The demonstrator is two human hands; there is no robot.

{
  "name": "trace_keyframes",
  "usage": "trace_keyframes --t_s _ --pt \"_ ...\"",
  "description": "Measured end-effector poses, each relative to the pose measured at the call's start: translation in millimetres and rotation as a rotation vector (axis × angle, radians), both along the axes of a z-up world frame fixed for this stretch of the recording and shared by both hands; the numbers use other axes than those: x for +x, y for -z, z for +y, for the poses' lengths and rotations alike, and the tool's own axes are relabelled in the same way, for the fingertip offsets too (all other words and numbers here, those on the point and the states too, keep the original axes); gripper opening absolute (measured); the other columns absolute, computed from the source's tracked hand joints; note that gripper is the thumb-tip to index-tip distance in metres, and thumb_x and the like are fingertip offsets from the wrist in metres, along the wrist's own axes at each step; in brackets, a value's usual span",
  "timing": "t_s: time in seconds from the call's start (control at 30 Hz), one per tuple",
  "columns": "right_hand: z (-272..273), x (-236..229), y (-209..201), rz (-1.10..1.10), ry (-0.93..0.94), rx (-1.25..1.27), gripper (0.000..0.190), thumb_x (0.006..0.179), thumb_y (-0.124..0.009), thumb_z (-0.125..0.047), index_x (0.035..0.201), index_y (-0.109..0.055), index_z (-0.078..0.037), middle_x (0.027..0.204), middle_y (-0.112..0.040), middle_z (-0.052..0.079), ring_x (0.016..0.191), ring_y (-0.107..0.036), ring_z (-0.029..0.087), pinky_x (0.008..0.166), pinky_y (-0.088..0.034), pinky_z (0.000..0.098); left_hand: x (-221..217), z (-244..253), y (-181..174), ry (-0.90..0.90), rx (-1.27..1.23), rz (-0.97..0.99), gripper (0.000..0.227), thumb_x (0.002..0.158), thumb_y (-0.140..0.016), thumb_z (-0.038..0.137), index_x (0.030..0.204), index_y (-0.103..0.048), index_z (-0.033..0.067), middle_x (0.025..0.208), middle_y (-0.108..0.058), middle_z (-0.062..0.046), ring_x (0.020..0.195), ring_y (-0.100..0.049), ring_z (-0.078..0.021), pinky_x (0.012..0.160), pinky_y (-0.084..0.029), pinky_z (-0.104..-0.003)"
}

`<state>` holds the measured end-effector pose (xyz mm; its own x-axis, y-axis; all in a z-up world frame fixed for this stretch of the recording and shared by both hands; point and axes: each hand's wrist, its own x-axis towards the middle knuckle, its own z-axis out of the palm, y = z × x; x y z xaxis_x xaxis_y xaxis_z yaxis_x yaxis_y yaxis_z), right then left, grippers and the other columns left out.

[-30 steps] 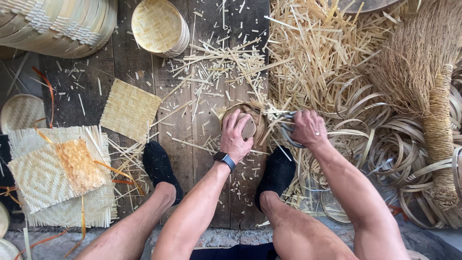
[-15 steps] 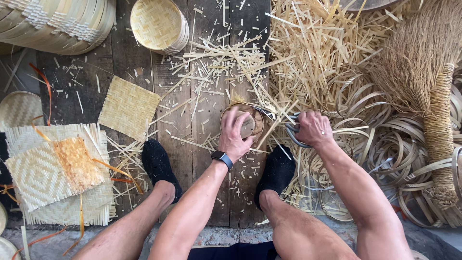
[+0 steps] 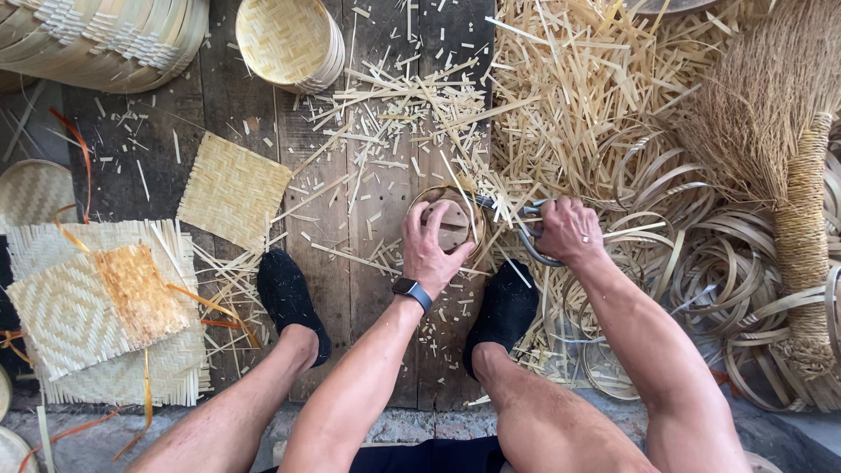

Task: The person assembles circular bamboo basket components by weaving bamboo strips into a frame and trimming excess material using scissors.

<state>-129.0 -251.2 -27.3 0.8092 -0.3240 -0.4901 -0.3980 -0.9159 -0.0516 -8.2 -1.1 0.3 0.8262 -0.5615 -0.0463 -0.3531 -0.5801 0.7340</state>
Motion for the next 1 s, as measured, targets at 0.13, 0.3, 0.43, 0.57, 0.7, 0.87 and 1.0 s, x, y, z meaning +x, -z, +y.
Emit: trace_keyframes --t_s 0.13,0.3,0.43,0.57,0.7,0.87,1.0 --pt "9.2 6.4 -9.7 0.036 0.050 0.029 0.066 0.096 -0.063 -0.055 0.116 -0.061 0.007 0.111 -0.064 0.031 0.101 -0.065 0.039 0.082 -0.059 0.0514 -2.1 -2.2 1.1 0.033 0.015 -0.004 0.079 0.067 -0.092 0.021 0.137 -0.055 0.0159 0.142 -0.046 -0.016 0.135 -0.044 -0.0397 0.115 -0.040 -0.050" --pt "16.2 16.9 -7.4 0.007 -0.009 0.004 0.058 0.086 -0.065 -0.043 0.118 -0.062 0.006 0.115 -0.064 0.029 0.101 -0.067 0.035 0.083 -0.060 0.0463 6.1 3.2 2.8 0.131 -0.013 -0.027 0.072 0.067 -0.089 0.016 0.133 -0.061 0.0151 0.145 -0.047 -0.014 0.137 -0.044 -0.0386 0.118 -0.040 -0.049" --pt "-1.6 3.7 -5.4 0.191 0.044 0.057 0.059 0.098 -0.060 -0.048 0.125 -0.061 0.004 0.115 -0.069 0.027 0.102 -0.071 0.035 0.087 -0.061 0.0478 12.1 8.0 -1.1 0.128 -0.053 -0.009 0.069 0.062 -0.089 0.013 0.126 -0.064 0.0180 0.142 -0.045 -0.016 0.136 -0.043 -0.0395 0.117 -0.039 -0.049" --pt "2.2 0.5 -5.0 -0.043 -0.080 -0.044 0.071 0.081 -0.071 -0.054 0.117 -0.063 0.007 0.115 -0.066 0.027 0.105 -0.067 0.036 0.083 -0.060 0.0469 12.5 5.2 -1.1 0.162 -0.017 -0.018 0.066 0.065 -0.089 0.014 0.125 -0.064 0.0234 0.139 -0.048 -0.012 0.136 -0.046 -0.0367 0.118 -0.039 -0.048" --pt "11.9 18.4 -4.4 -0.043 -0.080 -0.037 0.068 0.076 -0.073 -0.051 0.114 -0.064 0.005 0.109 -0.067 0.026 0.100 -0.067 0.035 0.084 -0.060 0.0445 16.7 5.1 1.6 0.288 -0.004 0.024 0.064 0.066 -0.085 0.010 0.125 -0.065 0.0247 0.144 -0.048 -0.011 0.137 -0.044 -0.0382 0.118 -0.041 -0.047" --pt "-5.7 12.6 -2.4 0.308 0.237 0.141 0.058 0.099 -0.054 -0.053 0.115 -0.066 0.001 0.104 -0.073 0.019 0.091 -0.076 0.032 0.082 -0.063 0.0450 28.3 8.4 8.1 0.388 0.032 -0.024 0.065 0.062 -0.084 0.011 0.124 -0.065 0.0199 0.144 -0.052 -0.010 0.138 -0.048 -0.0340 0.121 -0.039 -0.048" --pt "-14.8 -4.5 13.9 0.032 0.454 0.048 0.065 0.092 -0.070 -0.053 0.114 -0.063 0.008 0.104 -0.066 0.024 0.096 -0.065 0.034 0.085 -0.056 0.0464 45.9 10.5 24.8 0.206 -0.091 0.078 0.073 0.074 -0.086 0.035 0.136 -0.056 0.0091 0.136 -0.058 -0.017 0.129 -0.052 -0.0337 0.111 -0.038 -0.051"
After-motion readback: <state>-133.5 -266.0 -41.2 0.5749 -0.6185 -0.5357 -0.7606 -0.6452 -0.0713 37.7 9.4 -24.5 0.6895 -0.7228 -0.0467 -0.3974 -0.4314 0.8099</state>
